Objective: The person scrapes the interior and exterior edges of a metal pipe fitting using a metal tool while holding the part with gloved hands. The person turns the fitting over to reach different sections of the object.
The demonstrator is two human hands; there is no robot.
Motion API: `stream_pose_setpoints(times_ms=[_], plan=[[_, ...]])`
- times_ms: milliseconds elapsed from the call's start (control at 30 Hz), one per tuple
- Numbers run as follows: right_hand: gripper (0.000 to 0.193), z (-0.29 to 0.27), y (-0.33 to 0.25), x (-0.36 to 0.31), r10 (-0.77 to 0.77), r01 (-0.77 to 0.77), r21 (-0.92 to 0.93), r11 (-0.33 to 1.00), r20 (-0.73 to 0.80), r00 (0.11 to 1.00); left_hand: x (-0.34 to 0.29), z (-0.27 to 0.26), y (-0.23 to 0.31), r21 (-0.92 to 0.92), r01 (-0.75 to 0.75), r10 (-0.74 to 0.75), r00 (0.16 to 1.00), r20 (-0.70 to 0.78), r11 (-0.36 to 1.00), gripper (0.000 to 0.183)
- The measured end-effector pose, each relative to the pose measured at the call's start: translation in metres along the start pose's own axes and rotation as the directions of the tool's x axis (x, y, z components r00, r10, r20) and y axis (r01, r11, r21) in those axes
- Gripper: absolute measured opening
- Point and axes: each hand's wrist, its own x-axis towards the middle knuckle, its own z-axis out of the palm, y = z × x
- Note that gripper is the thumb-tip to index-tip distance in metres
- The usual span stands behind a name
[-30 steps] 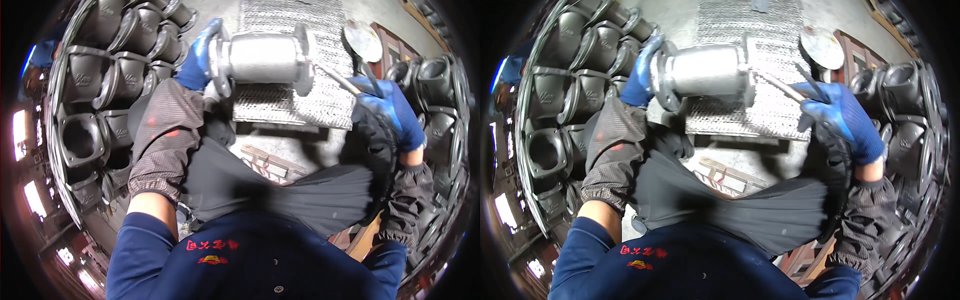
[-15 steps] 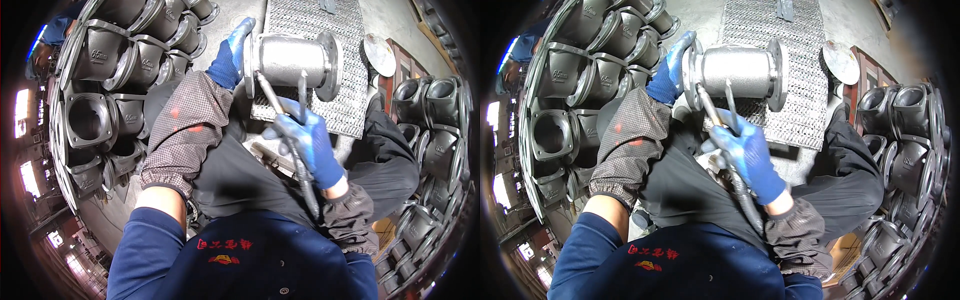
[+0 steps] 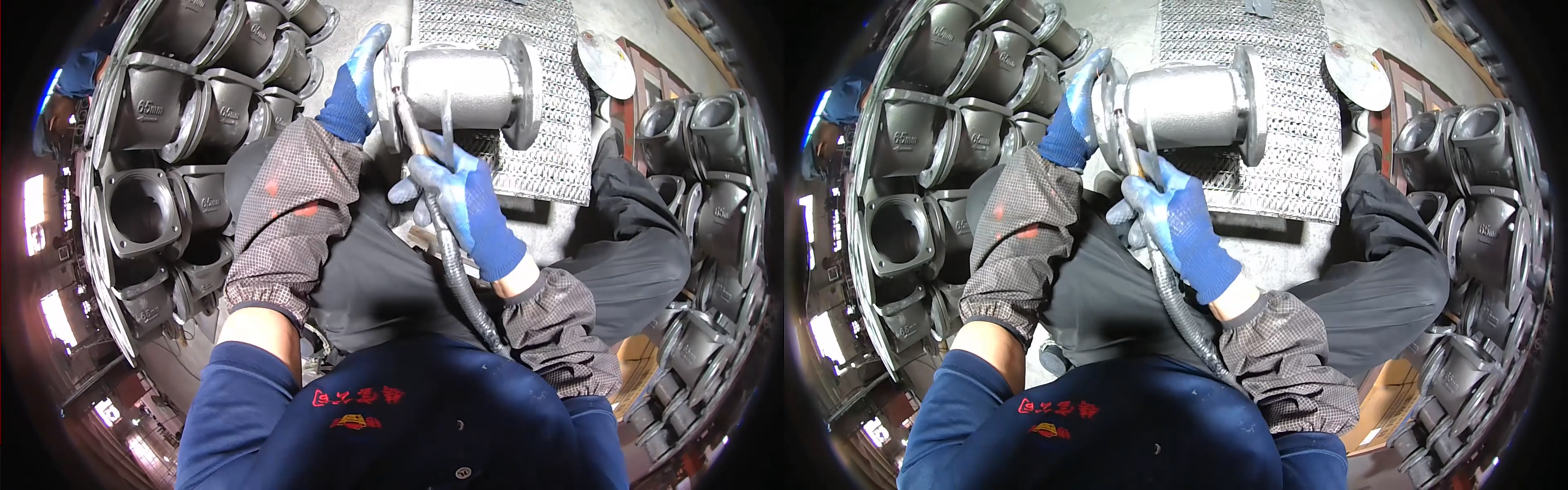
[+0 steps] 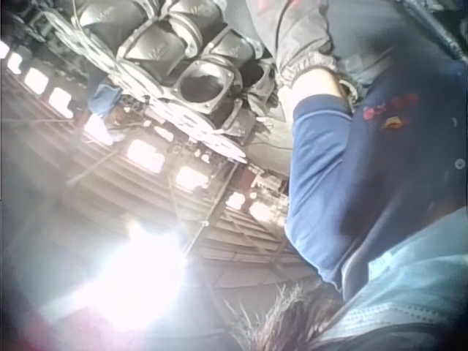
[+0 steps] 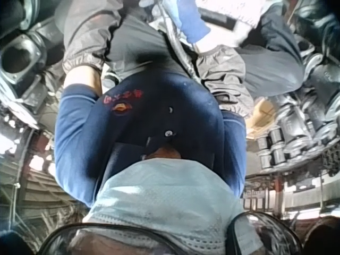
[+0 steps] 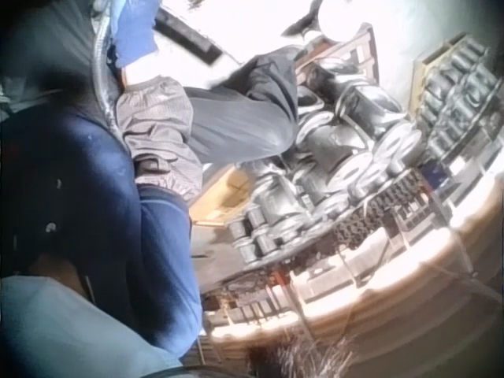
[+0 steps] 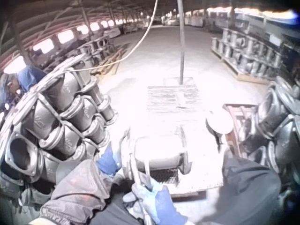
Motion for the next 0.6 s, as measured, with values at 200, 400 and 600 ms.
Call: stream_pose_setpoints(times_ms=[200,400,600], plan=[[0.035,-0.007,0.000,-0.006,0.033,-0.033,0.007,0.999,-0.011,0.999,-0.015,0.022,0.003,-0.011,-0.048,0.048,0.999,-0.007,0.999,0.024],[0.039,-0.005,0.014,-0.012,-0.054,0.054,0.075,0.996,-0.003,0.999,0.000,0.014,-0.006,-0.001,-0.030,0.030,0.999,-0.028,1.000,0.023],[0.040,-0.014,0.005,-0.014,-0.018,0.016,0.059,0.998,0.030,0.999,0.004,0.008,-0.006,0.015,-0.088,0.087,0.996,0.033,0.996,0.023]])
